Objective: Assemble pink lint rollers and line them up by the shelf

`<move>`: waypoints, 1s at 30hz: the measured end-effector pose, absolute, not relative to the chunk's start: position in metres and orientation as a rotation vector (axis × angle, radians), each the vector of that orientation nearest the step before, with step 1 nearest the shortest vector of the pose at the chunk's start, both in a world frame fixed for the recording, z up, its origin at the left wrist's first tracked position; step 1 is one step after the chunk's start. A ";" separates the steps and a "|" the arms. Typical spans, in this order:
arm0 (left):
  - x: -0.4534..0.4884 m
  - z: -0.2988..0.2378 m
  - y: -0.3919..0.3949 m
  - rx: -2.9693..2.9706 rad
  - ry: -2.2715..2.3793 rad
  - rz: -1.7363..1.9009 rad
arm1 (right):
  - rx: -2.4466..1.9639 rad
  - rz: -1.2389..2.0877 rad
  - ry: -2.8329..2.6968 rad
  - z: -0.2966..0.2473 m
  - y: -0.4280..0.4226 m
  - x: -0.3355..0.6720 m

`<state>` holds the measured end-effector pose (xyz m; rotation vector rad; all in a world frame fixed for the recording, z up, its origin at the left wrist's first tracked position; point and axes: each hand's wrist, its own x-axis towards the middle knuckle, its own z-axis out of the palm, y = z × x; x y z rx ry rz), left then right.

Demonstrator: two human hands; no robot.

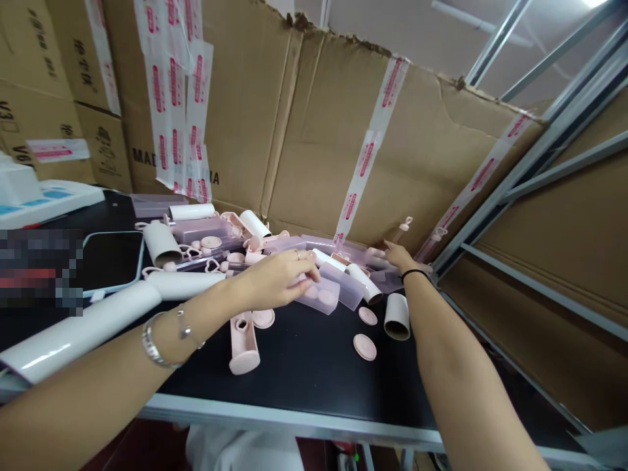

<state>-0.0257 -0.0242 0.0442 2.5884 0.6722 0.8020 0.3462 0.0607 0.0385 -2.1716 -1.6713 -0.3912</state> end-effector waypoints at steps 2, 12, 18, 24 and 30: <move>-0.036 0.065 -0.039 2.200 0.463 0.332 | -2.162 -0.342 -1.658 0.036 0.057 0.350; -0.040 0.044 -0.029 2.008 0.754 -0.176 | -1.772 -0.693 -1.212 0.093 0.029 0.337; -0.033 0.044 -0.024 2.176 0.921 0.292 | -1.506 -0.534 -1.140 0.115 -0.021 0.250; -0.018 0.046 -0.033 1.514 0.445 0.787 | -1.155 0.002 -1.382 0.060 -0.055 0.155; -0.008 0.037 -0.028 1.557 0.615 1.146 | -0.917 0.338 -1.407 0.030 -0.047 0.150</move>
